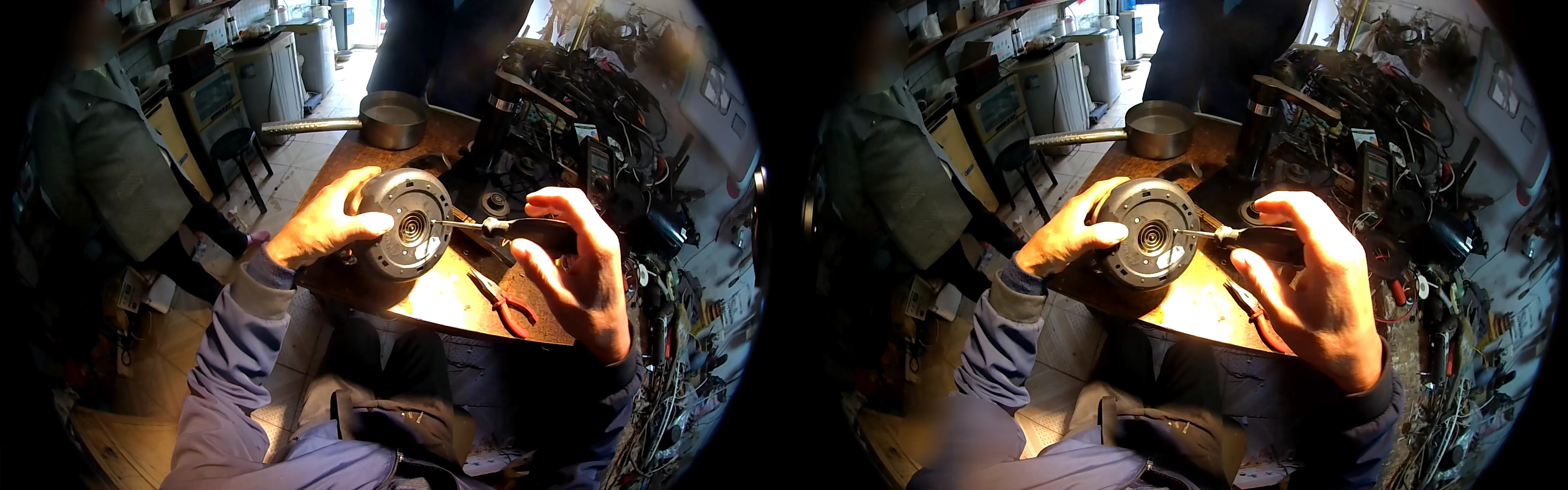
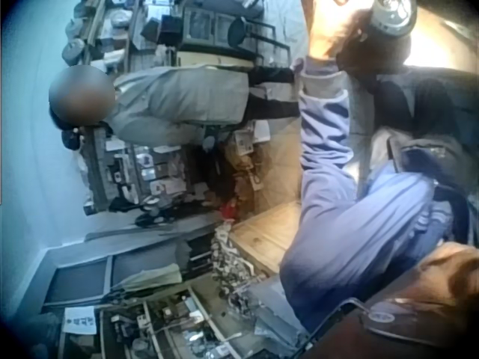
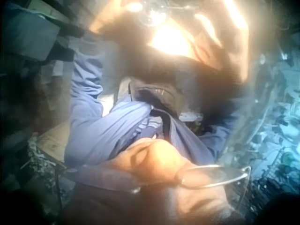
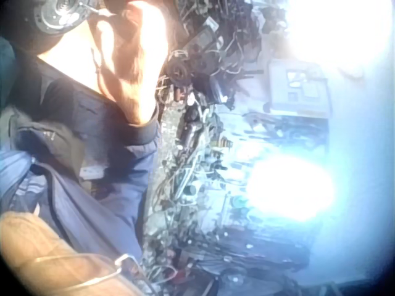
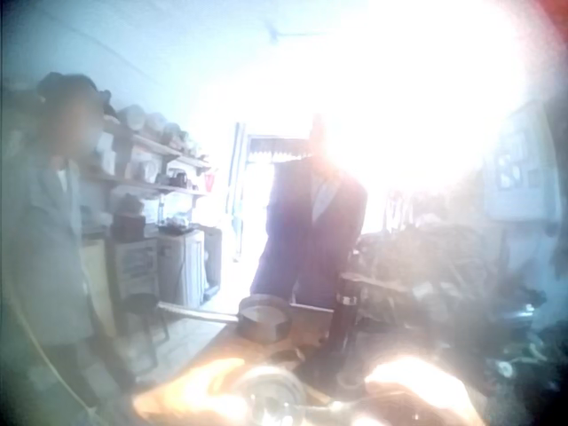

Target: The person disassembles the base of an induction cooktop, uses a screwdriver to adjust internal components, and reassembles it. They then place a metal kettle on the cooktop and activate it to test functionality.

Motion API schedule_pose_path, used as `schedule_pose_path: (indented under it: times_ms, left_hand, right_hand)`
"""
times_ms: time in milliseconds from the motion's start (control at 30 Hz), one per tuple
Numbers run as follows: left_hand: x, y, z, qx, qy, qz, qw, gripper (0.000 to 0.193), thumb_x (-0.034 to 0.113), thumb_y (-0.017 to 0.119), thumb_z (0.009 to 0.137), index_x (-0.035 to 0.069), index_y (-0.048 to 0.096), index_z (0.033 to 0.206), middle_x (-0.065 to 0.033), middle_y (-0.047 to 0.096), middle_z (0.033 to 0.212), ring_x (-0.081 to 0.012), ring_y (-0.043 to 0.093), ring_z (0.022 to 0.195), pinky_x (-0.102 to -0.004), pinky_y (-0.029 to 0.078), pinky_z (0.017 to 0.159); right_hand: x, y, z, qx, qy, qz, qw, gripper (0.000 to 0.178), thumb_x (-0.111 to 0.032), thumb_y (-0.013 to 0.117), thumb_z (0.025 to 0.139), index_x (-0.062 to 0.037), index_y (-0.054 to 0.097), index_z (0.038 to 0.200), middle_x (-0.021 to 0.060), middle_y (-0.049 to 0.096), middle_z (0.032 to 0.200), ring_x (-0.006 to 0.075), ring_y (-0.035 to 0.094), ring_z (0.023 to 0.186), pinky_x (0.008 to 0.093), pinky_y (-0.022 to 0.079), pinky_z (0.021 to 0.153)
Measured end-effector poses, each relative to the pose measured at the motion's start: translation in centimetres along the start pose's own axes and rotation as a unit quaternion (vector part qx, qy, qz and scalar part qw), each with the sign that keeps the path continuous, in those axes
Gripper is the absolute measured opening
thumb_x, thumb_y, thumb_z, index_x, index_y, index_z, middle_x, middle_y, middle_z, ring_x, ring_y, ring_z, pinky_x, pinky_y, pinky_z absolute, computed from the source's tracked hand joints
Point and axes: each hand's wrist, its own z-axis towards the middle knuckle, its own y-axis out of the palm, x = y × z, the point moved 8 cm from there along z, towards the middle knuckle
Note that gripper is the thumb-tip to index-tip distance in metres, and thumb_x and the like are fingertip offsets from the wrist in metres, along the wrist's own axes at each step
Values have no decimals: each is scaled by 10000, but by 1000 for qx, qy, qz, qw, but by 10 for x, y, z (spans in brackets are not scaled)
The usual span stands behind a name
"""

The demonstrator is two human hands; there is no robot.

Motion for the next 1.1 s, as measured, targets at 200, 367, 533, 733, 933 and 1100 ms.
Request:
schedule_pose_path:
  times_ms: [200, 367, 533, 733, 933, 1100]
  left_hand:
    - [-5, -2, 0, -1, 19, 3, 1000, 1016, 361, 872, 820, -78, 337, 1564, -211, 521, 1471, -264, 513, 1359, -372, 425, 1149]
    - [-6, -3, 0, 2, 15, 9, 1000, 1032, 376, 876, 815, -77, 333, 1567, -217, 515, 1477, -270, 506, 1367, -375, 419, 1155]
    - [-5, -5, 0, 5, 16, 30, 999, 1033, 376, 879, 814, -78, 337, 1566, -222, 509, 1484, -275, 500, 1377, -373, 412, 1161]
    - [-5, -3, -2, 3, 16, 1, 1000, 1014, 365, 874, 820, -75, 344, 1565, -220, 512, 1483, -275, 504, 1371, -368, 419, 1152]
    - [-3, -2, 1, 4, 21, 11, 1000, 1000, 360, 871, 823, -71, 351, 1561, -208, 530, 1464, -258, 518, 1352, -363, 433, 1137]
    - [-2, -2, -1, 5, 17, 13, 1000, 979, 345, 864, 829, -69, 358, 1558, -201, 539, 1452, -249, 519, 1349, -359, 445, 1124]
  right_hand:
    - [17, 4, -14, 34, 92, -57, 994, 228, -49, 830, 837, 19, 675, 989, 152, 701, 875, 224, 695, 713, 319, 538, 647]
    - [-6, 4, -13, 27, 75, -11, 997, 354, -28, 836, 816, 12, 658, 1119, 155, 699, 1002, 264, 723, 850, 328, 565, 782]
    - [10, 9, -25, 1, 87, -114, 990, 378, -66, 872, 801, 21, 644, 1089, 168, 694, 994, 263, 721, 853, 331, 567, 777]
    - [0, 8, -16, 35, 46, -2, 998, 268, 47, 772, 849, 4, 639, 1077, 102, 666, 1026, 132, 649, 880, 260, 516, 789]
    - [-4, 4, -17, 78, 1, -83, 993, 218, -23, 828, 837, 8, 666, 979, 144, 677, 906, 224, 681, 762, 310, 539, 681]
    - [6, 6, -23, 60, 51, -81, 994, 209, -42, 812, 866, 27, 667, 999, 82, 663, 852, 124, 662, 780, 263, 529, 731]
